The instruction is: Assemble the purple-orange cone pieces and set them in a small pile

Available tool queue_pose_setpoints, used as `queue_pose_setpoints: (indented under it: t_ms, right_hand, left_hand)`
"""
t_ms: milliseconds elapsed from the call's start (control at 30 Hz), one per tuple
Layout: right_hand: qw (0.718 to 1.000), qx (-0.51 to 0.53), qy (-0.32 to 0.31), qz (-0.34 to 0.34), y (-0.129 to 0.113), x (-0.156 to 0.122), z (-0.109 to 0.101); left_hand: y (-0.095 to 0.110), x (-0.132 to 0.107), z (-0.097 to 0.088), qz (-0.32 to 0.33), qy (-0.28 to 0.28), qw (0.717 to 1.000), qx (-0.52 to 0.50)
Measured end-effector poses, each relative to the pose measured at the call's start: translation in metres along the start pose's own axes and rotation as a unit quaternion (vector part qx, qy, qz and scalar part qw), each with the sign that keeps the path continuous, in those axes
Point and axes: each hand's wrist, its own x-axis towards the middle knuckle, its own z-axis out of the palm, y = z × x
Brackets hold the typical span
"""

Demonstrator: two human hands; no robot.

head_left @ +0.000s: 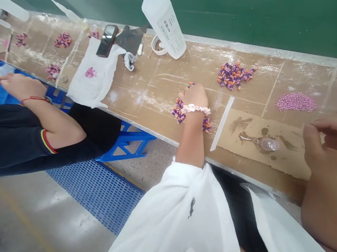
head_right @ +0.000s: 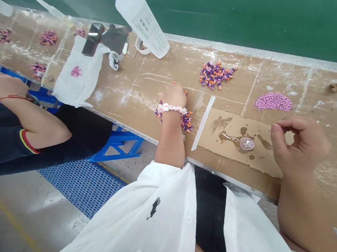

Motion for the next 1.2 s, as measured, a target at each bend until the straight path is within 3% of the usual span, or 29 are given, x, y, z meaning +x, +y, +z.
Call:
queue_pose_setpoints:
  t_ms: [133, 267, 333, 367, 433, 567, 667, 733, 800, 1067, 1200]
  right_hand:
    - [0.999, -0.028, -0.010, 0.027, -0.007, 0.006, -0.005]
    - [0.993, -0.091, -0.010, 0.076, 0.017, 0.023, -0.003]
    - [0.987, -0.106, -0.058, 0.102, 0.031, 0.031, 0.001]
    - [0.985, -0.108, -0.086, 0.105, 0.036, 0.033, 0.003]
    - [0.981, -0.109, -0.125, 0.099, 0.040, 0.035, 0.007]
    - [0.978, -0.109, -0.138, 0.108, 0.034, 0.033, 0.011]
    - [0.979, -0.102, -0.140, 0.107, 0.032, 0.032, 0.012]
    - [0.978, -0.101, -0.146, 0.109, 0.033, 0.032, 0.012]
    - [0.976, -0.101, -0.150, 0.118, 0.032, 0.032, 0.011]
    - [0.969, -0.106, -0.097, 0.202, 0.017, 0.034, 0.007]
    - [0.968, -0.138, -0.114, 0.177, 0.029, 0.036, 0.007]
  left_hand:
    - [0.006, -0.004, 0.003, 0.002, 0.030, 0.999, -0.017]
    - [0.014, -0.007, 0.005, 0.030, 0.078, 0.992, -0.096]
    - [0.021, -0.008, 0.007, 0.091, 0.052, 0.975, -0.198]
    - [0.025, -0.010, 0.008, 0.126, 0.021, 0.955, -0.269]
    - [0.035, -0.016, 0.011, 0.169, -0.069, 0.888, -0.423]
    - [0.054, -0.036, 0.017, 0.124, -0.254, 0.713, -0.642]
    - [0.061, -0.047, 0.021, 0.102, -0.325, 0.604, -0.721]
    - [0.062, -0.049, 0.023, 0.099, -0.349, 0.563, -0.743]
    - [0.061, -0.050, 0.023, 0.101, -0.356, 0.549, -0.750]
    - [0.061, -0.054, 0.018, 0.101, -0.361, 0.544, -0.751]
    - [0.063, -0.055, 0.023, 0.089, -0.381, 0.540, -0.745]
